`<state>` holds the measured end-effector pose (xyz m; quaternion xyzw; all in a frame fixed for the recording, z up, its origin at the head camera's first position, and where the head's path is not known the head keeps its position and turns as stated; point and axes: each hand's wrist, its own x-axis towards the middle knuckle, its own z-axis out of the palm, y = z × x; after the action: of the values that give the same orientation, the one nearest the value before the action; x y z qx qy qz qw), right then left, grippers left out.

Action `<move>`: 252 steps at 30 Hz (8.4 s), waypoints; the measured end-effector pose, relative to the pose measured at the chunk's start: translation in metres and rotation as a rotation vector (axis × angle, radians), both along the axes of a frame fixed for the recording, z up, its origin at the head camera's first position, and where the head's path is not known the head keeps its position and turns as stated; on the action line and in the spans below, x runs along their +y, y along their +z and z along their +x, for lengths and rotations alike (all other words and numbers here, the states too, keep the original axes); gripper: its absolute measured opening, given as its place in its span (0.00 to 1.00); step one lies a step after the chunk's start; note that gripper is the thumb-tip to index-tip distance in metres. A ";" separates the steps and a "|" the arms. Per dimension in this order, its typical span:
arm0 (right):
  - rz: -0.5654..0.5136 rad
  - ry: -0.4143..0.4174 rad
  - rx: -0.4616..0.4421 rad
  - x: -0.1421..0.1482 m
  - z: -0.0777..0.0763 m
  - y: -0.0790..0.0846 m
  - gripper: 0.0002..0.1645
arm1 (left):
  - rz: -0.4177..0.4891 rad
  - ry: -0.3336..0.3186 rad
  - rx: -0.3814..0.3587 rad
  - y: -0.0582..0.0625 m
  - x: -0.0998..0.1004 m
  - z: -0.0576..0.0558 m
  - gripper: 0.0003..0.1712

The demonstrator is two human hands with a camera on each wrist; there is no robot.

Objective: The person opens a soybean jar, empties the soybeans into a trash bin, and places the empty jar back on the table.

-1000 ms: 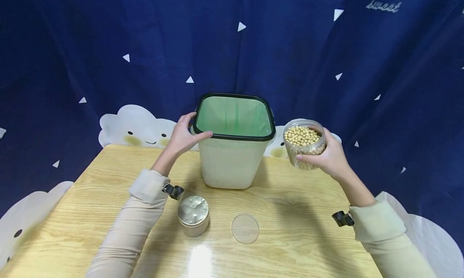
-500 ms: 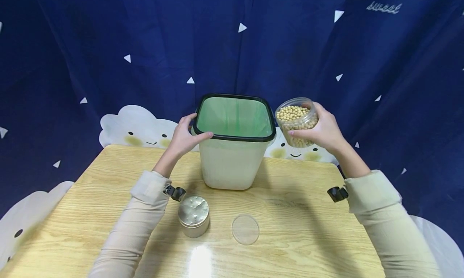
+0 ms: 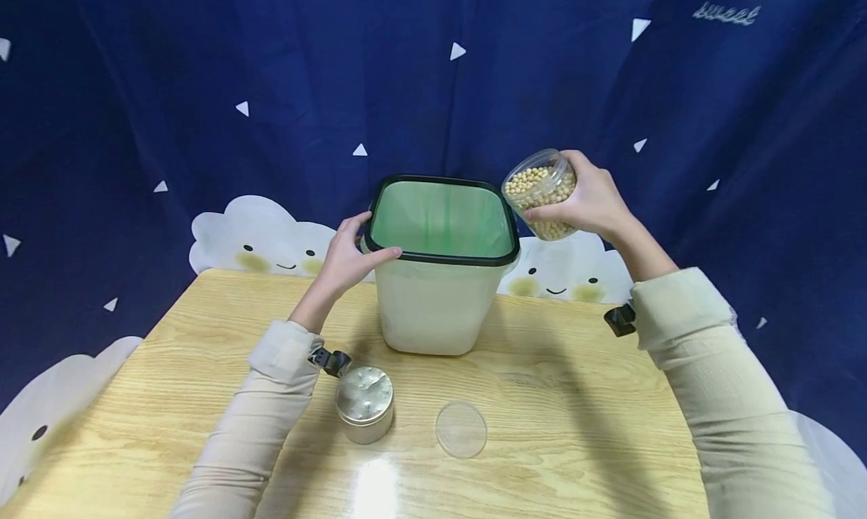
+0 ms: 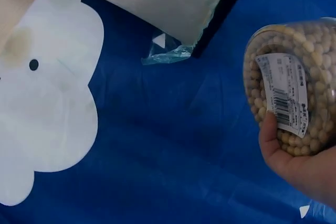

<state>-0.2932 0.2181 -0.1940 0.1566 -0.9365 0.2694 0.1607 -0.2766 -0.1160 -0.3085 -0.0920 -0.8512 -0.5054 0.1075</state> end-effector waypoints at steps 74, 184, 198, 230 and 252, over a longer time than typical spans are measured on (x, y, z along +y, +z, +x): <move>0.816 0.072 0.251 -0.056 -0.027 0.048 0.60 | 0.011 -0.014 -0.006 -0.004 -0.002 -0.002 0.48; 0.738 0.168 0.509 -0.035 0.003 0.021 0.55 | 0.060 -0.017 -0.011 -0.004 -0.005 0.002 0.48; 0.482 0.179 0.600 0.009 0.029 0.002 0.55 | 0.066 -0.015 -0.004 -0.006 -0.005 -0.002 0.48; 0.200 0.198 0.570 0.031 0.074 -0.081 0.55 | 0.103 -0.013 -0.040 -0.005 -0.003 0.001 0.48; -0.126 0.089 0.208 0.029 0.098 -0.176 0.56 | 0.043 0.007 0.086 -0.006 -0.008 0.007 0.49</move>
<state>-0.1951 0.2472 -0.3704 0.2146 -0.8881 0.3168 0.2546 -0.2696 -0.1236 -0.3146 -0.1080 -0.8350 -0.5189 0.1477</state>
